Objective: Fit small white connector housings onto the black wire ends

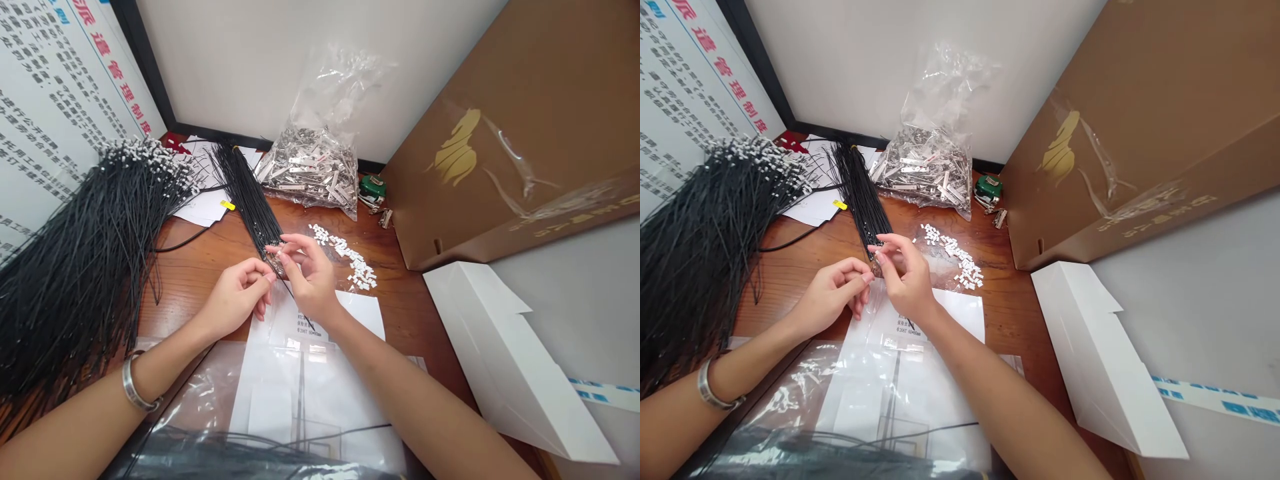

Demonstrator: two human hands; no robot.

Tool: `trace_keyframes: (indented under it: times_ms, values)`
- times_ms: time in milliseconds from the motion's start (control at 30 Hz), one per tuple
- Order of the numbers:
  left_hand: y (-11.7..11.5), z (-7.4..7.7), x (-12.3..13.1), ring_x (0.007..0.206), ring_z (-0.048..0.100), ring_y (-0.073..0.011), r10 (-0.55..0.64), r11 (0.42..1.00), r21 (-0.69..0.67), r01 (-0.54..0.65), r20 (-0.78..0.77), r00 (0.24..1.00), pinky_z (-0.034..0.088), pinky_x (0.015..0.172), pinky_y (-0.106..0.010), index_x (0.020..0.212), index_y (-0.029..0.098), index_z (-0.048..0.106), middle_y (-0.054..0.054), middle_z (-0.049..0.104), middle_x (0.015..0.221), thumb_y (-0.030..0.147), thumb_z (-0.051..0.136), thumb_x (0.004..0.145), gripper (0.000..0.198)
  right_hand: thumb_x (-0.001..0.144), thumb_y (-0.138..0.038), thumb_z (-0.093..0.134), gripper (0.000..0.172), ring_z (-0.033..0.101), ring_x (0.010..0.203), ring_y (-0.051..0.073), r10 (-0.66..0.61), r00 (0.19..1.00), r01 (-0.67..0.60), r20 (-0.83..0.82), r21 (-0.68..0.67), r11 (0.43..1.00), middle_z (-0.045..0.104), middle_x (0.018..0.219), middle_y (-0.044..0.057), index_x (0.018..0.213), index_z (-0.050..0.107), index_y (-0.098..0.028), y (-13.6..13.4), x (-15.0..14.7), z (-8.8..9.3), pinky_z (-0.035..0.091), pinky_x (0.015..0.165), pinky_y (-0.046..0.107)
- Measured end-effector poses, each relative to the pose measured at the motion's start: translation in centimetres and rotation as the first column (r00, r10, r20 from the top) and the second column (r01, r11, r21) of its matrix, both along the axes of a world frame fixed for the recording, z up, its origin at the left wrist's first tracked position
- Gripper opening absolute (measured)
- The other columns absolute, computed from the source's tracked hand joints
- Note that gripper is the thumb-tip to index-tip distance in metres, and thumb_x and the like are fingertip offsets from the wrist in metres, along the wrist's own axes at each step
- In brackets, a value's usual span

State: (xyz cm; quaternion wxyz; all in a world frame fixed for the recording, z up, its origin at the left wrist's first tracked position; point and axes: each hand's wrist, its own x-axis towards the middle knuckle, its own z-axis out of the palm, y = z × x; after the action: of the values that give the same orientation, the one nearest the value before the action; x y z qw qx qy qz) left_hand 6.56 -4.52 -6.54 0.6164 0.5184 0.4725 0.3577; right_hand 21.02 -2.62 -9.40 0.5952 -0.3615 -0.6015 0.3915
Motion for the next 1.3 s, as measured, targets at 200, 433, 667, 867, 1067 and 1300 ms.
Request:
trace_keyframes:
  times_ms: [200,433,667,867,1067,1300]
  values:
    - [0.32,-0.39,-0.37,0.043,0.054,-0.0095,0.062,0.997,0.035,-0.066,0.101,0.993,0.049,0.042,-0.022,0.087,0.015,0.058,0.003,0.060,0.059,0.035,0.063,0.081,0.022,0.082,-0.026,0.065,0.008,0.069,0.074,0.016,-0.043,0.998,0.046,0.034,-0.090,0.995,0.070,0.083,0.004,0.087,0.066,-0.020,0.09,0.26,-0.04,0.058,0.067,0.029]
    - [0.24,-0.41,-0.39,0.044,0.054,-0.0087,0.116,0.990,0.074,-0.124,0.097,0.988,0.048,0.043,-0.021,0.082,0.014,0.061,0.002,0.060,0.061,0.036,0.062,0.084,0.022,0.077,-0.030,0.072,0.012,0.062,0.060,0.012,0.061,0.994,-0.081,-0.094,-0.222,0.972,0.068,0.072,0.001,0.080,0.070,-0.019,0.41,0.58,-0.01,0.054,0.058,0.027]
    - [0.22,-0.47,-0.33,0.046,0.055,-0.0088,0.147,0.985,0.071,-0.154,0.100,0.984,0.050,0.045,-0.021,0.084,0.014,0.062,0.002,0.063,0.063,0.035,0.066,0.082,0.021,0.080,-0.025,0.068,0.014,0.060,0.070,0.012,0.120,0.993,-0.116,0.024,-0.117,0.986,0.066,0.089,0.004,0.093,0.072,-0.022,0.59,0.70,-0.14,0.051,0.063,0.028]
    - [0.29,-0.28,-0.23,0.045,0.055,-0.0088,0.160,0.985,0.053,-0.167,0.113,0.981,0.050,0.045,-0.021,0.085,0.013,0.061,0.002,0.062,0.061,0.035,0.067,0.080,0.023,0.089,-0.025,0.056,0.020,0.059,0.082,0.015,0.153,0.972,-0.140,0.180,-0.083,0.987,0.064,0.095,0.006,0.102,0.072,-0.023,0.59,0.84,-0.04,0.049,0.063,0.028]
    - [0.32,-0.49,-0.24,0.044,0.056,-0.0098,0.184,0.981,0.043,-0.190,0.131,0.974,0.050,0.044,-0.022,0.093,0.014,0.060,0.003,0.062,0.059,0.033,0.067,0.080,0.023,0.089,-0.025,0.057,0.016,0.059,0.074,0.013,0.127,0.981,-0.112,0.147,-0.112,0.987,0.063,0.095,0.006,0.095,0.072,-0.022,0.64,0.73,0.11,0.048,0.062,0.028]
    - [0.24,-0.47,-0.29,0.045,0.057,-0.0103,0.197,0.977,0.063,-0.206,0.120,0.973,0.050,0.045,-0.023,0.084,0.015,0.059,0.001,0.065,0.064,0.033,0.065,0.081,0.019,0.081,-0.033,0.068,0.015,0.056,0.061,0.012,0.063,0.998,-0.056,0.022,-0.239,0.969,0.066,0.076,0.002,0.086,0.068,-0.020,0.52,0.43,-0.14,0.048,0.056,0.027]
